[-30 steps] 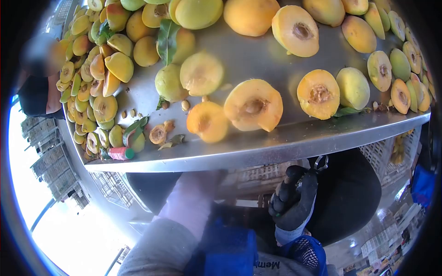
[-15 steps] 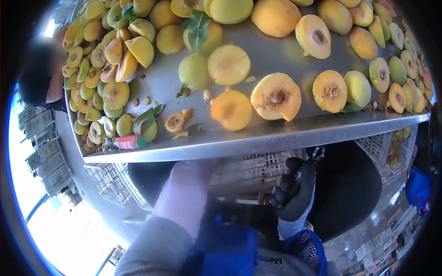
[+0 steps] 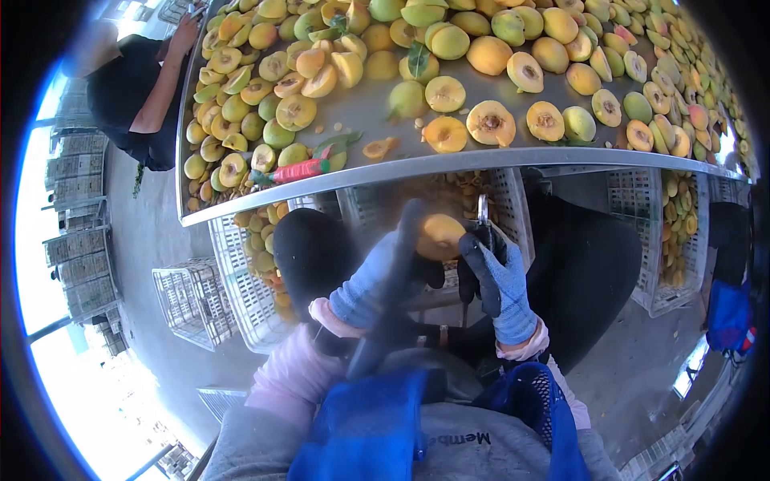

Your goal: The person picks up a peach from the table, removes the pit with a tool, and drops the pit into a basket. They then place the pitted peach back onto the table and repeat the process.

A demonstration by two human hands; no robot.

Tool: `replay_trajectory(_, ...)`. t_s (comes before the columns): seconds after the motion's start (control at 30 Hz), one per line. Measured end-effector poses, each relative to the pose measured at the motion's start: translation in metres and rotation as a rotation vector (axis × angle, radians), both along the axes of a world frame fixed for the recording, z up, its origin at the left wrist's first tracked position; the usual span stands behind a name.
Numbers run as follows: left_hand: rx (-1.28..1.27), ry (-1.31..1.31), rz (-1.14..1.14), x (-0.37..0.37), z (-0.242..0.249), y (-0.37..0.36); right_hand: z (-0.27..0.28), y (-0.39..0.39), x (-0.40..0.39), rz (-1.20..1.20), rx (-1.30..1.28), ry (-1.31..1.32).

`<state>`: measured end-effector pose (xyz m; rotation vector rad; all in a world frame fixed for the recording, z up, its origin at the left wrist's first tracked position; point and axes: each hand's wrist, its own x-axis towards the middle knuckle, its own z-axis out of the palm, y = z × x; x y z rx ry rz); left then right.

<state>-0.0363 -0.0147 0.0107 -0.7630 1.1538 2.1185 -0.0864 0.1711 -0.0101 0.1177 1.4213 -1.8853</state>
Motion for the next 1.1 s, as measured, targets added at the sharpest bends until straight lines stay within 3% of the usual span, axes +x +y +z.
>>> replay_trajectory(0.1, -0.516, 0.331, -0.236, 0.035, -0.043, -0.001, 0.012, -0.002, 0.012, -0.003, 0.008, 0.004)
replay_trajectory(0.23, -0.926, 0.877, -0.114, 0.049, -0.059, 0.005, 0.03, -0.007, 0.024, -0.009, 0.019, -0.028)
replay_trajectory(0.3, -0.76, 0.839, 0.129, 0.05, -0.043, 0.014, 0.036, -0.011, 0.03, -0.048, -0.016, -0.075)
replay_trajectory(0.37, -0.31, 0.517, 0.48, 0.042, 0.001, 0.033, 0.035, -0.015, 0.034, -0.119, -0.101, -0.141)
replay_trajectory(0.4, -0.329, 0.555, 0.534, 0.043, 0.015, 0.039, 0.031, -0.017, 0.038, -0.166, -0.18, -0.228)
replay_trajectory(0.47, -0.726, 0.735, 0.395, 0.045, 0.029, 0.046, 0.023, -0.022, 0.049, -0.258, -0.337, -0.408)
replay_trajectory(0.53, -1.095, 0.831, 0.312, 0.046, 0.032, 0.045, 0.032, -0.027, 0.057, -0.217, -0.268, -0.271)
replay_trajectory(0.63, -1.291, 0.94, 0.108, 0.049, 0.019, 0.014, 0.041, -0.026, 0.058, -0.052, -0.183, -0.093)
replay_trajectory(0.67, -1.788, 1.317, 0.101, 0.048, 0.011, 0.007, 0.051, -0.024, 0.055, -0.026, -0.13, -0.029)
replay_trajectory(0.8, -1.683, 1.278, 0.003, 0.048, 0.029, 0.009, 0.052, -0.025, 0.058, -0.018, -0.164, -0.066)
replay_trajectory(0.93, -0.901, 0.824, 0.475, 0.034, 0.022, 0.041, 0.047, -0.029, 0.064, -0.157, -0.291, -0.222)
replay_trajectory(1.0, -0.889, 0.795, 0.491, 0.035, 0.022, 0.046, 0.037, -0.023, 0.059, -0.083, -0.301, -0.133)
replay_trajectory(1.1, -0.83, 0.719, 0.49, 0.033, 0.025, 0.044, 0.036, -0.011, 0.053, 0.092, -0.04, 0.182)
